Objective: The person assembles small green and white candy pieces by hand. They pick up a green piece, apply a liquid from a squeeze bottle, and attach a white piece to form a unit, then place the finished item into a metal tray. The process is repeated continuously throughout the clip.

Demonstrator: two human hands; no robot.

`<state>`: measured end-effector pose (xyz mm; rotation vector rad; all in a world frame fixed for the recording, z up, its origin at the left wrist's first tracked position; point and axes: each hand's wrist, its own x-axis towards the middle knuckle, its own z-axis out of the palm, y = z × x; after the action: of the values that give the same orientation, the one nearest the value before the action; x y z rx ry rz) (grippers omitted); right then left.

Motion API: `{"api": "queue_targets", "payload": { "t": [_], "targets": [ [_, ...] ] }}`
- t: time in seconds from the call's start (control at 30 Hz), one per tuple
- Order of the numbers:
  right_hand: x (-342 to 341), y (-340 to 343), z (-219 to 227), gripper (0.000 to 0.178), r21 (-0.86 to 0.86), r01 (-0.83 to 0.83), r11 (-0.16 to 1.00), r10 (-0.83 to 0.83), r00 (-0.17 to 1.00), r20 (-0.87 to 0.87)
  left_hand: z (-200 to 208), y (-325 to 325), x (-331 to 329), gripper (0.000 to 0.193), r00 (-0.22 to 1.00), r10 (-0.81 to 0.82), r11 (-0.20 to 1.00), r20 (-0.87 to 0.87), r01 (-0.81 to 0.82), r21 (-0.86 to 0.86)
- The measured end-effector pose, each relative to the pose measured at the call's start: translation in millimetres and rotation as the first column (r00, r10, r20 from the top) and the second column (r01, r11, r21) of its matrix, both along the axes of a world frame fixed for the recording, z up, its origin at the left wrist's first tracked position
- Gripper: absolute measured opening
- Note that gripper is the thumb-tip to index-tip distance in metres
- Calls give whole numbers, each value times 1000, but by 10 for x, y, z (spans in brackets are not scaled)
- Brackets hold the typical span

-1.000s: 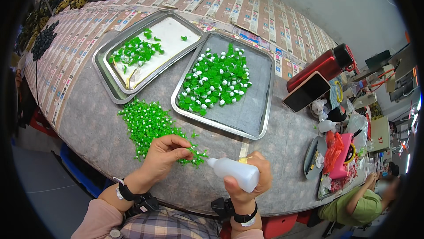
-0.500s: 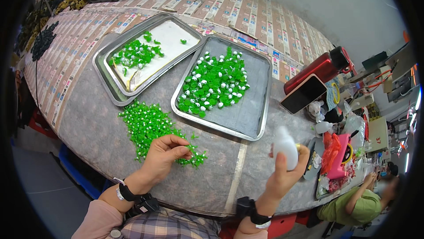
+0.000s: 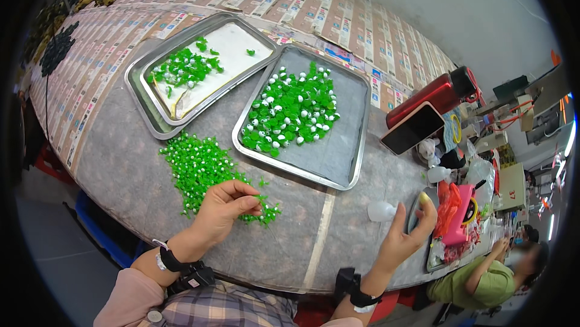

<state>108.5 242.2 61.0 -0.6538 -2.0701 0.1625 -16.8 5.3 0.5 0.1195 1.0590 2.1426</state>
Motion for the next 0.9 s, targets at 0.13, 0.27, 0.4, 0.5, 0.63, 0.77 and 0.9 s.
{"api": "queue_targets", "payload": {
  "t": [0.13, 0.27, 0.4, 0.5, 0.63, 0.77, 0.9],
  "targets": [
    [-747, -391, 135, 14, -396, -455, 797, 545, 825, 149, -13, -5, -10, 9, 999, 35, 999, 8, -35, -10],
    [-1459, -489, -246, 12, -460, -440, 771, 607, 726, 324, 5, 0, -37, 9, 999, 46, 999, -10, -46, -12],
    [-1671, -524, -515, 10, -237, -438, 867, 490, 667, 561, 6, 6, -33, 8, 999, 37, 999, -13, -37, -4],
    [-1586, -509, -432, 13, -350, -417, 839, 544, 656, 524, 18, -1, -34, 9, 999, 34, 999, -2, -34, 3],
    [-1210, -541, -166, 17, -778, -529, 338, 745, 656, -122, 30, -22, -23, 9, 999, -8, 999, 49, 7, 32],
    [-799, -748, -170, 18, -863, -471, -184, 633, 615, -470, -8, -10, -1, 9, 997, -42, 995, 70, 36, 97],
    [-624, -803, -337, 20, -840, -443, -312, 565, 624, -539, -22, 31, -2, 10, 998, -48, 996, 39, 45, 76]
  ]
}}
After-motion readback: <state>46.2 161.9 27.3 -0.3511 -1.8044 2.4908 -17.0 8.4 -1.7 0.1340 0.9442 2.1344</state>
